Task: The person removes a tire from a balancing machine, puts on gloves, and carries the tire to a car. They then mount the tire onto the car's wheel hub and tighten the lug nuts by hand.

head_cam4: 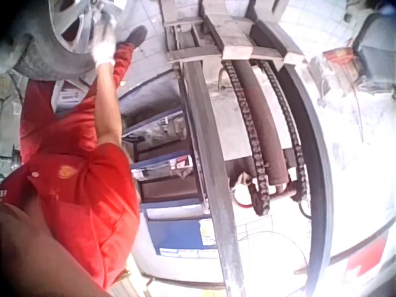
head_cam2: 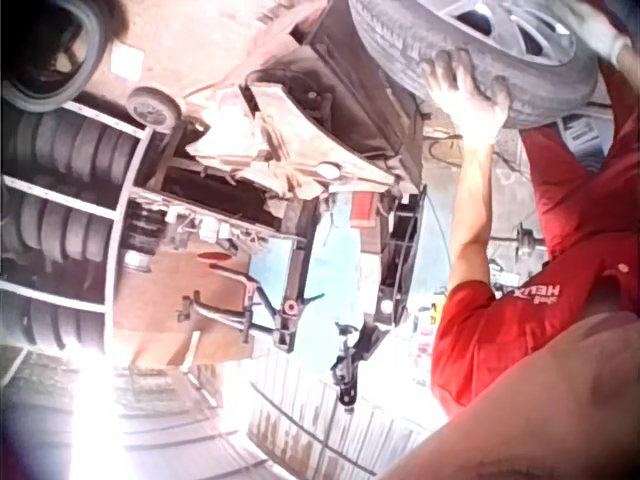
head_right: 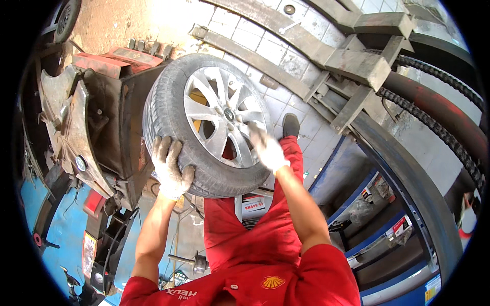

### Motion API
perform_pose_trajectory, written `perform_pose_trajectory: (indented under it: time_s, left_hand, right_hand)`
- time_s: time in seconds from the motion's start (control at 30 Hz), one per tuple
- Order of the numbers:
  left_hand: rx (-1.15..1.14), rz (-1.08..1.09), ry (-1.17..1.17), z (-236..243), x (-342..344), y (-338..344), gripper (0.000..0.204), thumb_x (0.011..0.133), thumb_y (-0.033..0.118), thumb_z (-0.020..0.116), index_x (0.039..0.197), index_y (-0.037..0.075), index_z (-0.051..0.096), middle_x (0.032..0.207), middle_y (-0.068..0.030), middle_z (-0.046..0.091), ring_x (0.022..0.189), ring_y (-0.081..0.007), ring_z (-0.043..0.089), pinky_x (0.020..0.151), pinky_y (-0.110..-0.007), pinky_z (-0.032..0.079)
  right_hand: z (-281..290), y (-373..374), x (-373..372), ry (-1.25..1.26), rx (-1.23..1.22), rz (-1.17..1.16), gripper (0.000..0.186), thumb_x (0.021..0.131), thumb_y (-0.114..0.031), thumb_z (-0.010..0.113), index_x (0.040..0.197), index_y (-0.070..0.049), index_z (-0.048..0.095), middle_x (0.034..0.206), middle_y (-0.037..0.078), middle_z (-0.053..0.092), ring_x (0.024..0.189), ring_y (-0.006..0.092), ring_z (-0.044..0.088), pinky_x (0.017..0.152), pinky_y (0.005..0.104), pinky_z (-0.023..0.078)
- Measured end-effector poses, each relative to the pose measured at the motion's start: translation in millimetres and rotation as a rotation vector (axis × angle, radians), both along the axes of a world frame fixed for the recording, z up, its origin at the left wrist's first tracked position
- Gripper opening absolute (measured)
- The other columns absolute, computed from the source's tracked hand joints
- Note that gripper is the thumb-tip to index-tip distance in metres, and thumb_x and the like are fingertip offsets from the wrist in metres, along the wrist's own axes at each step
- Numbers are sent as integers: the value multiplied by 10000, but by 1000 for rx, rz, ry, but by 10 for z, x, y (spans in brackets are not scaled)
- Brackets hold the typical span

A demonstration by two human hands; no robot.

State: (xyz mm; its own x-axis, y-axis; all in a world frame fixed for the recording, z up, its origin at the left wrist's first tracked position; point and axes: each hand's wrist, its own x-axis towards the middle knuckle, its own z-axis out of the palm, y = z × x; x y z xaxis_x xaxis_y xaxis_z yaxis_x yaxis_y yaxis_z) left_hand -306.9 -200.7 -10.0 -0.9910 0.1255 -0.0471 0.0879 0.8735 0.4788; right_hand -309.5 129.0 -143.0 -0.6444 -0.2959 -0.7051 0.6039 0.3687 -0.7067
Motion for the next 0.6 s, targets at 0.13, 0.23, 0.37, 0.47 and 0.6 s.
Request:
perform_pose_trajectory:
  time_s: [0.13, 0.23, 0.37, 0.47, 0.6]
  left_hand:
    - [9, -13, 8, 132, -191, 56, 724, 705, 264, 769, 1384, 49, 642, 1463, -257, 551, 1397, -541, 467, 1208, -645, 345]
    - [23, -47, 30, 189, -304, 89, 746, 707, 266, 777, 1405, 51, 624, 1459, -255, 555, 1387, -541, 475, 1208, -642, 348]
    - [30, -104, 57, 280, -496, 161, 732, 763, 284, 789, 1432, 59, 598, 1470, -246, 549, 1389, -523, 476, 1204, -641, 353]
    - [64, -153, 93, 335, -592, 227, 713, 793, 322, 798, 1428, 66, 602, 1464, -232, 563, 1386, -513, 485, 1196, -638, 363]
    - [200, -166, 55, 426, -644, 280, 690, 855, 345, 774, 1442, 29, 598, 1497, -263, 539, 1387, -518, 486, 1208, -614, 364]
  right_hand:
    - [839, -113, 426, 73, -34, 151, 667, 1078, -355, 637, 1629, -34, 441, 1662, 235, 466, 1565, 377, 417, 1287, 432, 339]
    - [1204, -261, 596, 138, 28, 202, 878, 962, -383, 773, 1640, 2, 370, 1665, 258, 429, 1567, 409, 385, 1304, 463, 306]
    - [1445, -557, 702, 380, 260, 270, 1261, 730, -476, 964, 1660, -1, 258, 1600, 288, 454, 1501, 484, 425, 1280, 502, 341]
    - [1342, -613, 792, 323, 333, 216, 1324, 662, -468, 1009, 1650, 1, 262, 1571, 297, 477, 1462, 483, 470, 1245, 513, 388]
    - [1408, -651, 841, 118, 375, 166, 1370, 656, -425, 1024, 1665, 19, 211, 1556, 320, 495, 1455, 461, 500, 1225, 493, 423]
